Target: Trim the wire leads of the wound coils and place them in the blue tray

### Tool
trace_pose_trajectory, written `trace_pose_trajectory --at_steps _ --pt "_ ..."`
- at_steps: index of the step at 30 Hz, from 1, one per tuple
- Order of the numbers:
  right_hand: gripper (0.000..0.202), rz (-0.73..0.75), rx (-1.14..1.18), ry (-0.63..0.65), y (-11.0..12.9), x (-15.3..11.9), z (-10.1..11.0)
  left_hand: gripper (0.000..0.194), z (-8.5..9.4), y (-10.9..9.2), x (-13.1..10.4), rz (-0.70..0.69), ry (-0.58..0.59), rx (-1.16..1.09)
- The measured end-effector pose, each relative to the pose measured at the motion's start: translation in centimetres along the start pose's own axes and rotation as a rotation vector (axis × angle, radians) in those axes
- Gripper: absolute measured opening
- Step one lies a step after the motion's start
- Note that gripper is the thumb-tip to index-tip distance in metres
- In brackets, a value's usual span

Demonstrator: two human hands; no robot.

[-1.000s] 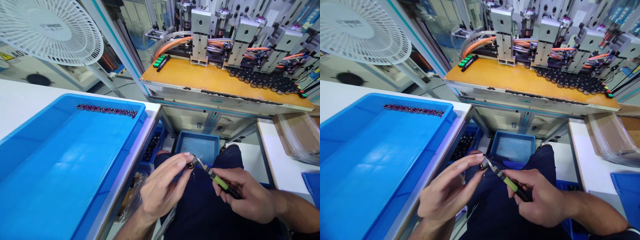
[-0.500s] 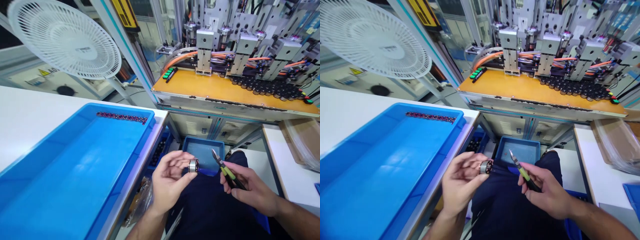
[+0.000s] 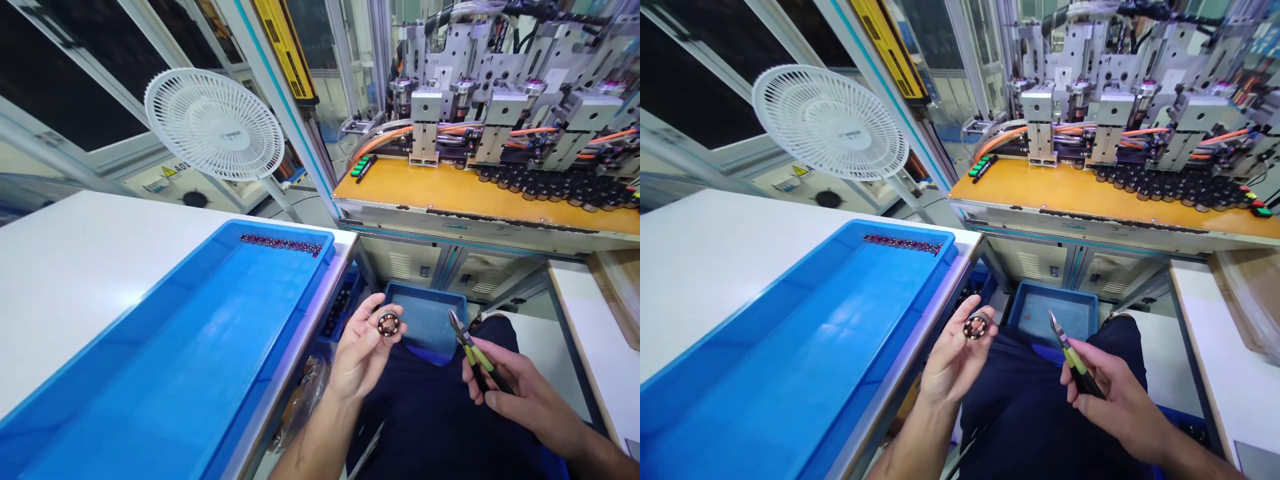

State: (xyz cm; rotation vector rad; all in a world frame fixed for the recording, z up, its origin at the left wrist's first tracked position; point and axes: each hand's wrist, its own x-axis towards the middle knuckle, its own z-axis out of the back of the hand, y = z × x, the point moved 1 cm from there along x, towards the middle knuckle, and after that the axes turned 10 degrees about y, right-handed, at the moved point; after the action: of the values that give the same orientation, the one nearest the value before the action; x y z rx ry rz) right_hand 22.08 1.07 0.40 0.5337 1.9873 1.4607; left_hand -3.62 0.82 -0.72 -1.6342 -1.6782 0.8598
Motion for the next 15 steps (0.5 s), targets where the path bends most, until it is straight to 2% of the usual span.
trace_pose_trajectory --at_steps 4,7,11,15 --pt "0.064 -0.027 0.000 -0.018 -0.7 -0.1 0.0 0.045 -0.3 -0.1 0.0 0.028 -0.007 -0.136" --pt "0.066 -0.024 0.007 -0.030 -1.6 0.1 0.0 0.037 0.1 -0.2 0.1 0.048 -0.059 -0.152" --pt "0.067 0.009 0.078 -0.090 -3.2 0.8 0.5 0.035 1.7 -0.4 0.0 0.098 -0.156 -0.145" --pt "0.066 -0.042 0.050 -0.085 -4.0 1.3 1.9 0.038 4.0 -1.0 -2.2 0.157 -0.260 -0.137"
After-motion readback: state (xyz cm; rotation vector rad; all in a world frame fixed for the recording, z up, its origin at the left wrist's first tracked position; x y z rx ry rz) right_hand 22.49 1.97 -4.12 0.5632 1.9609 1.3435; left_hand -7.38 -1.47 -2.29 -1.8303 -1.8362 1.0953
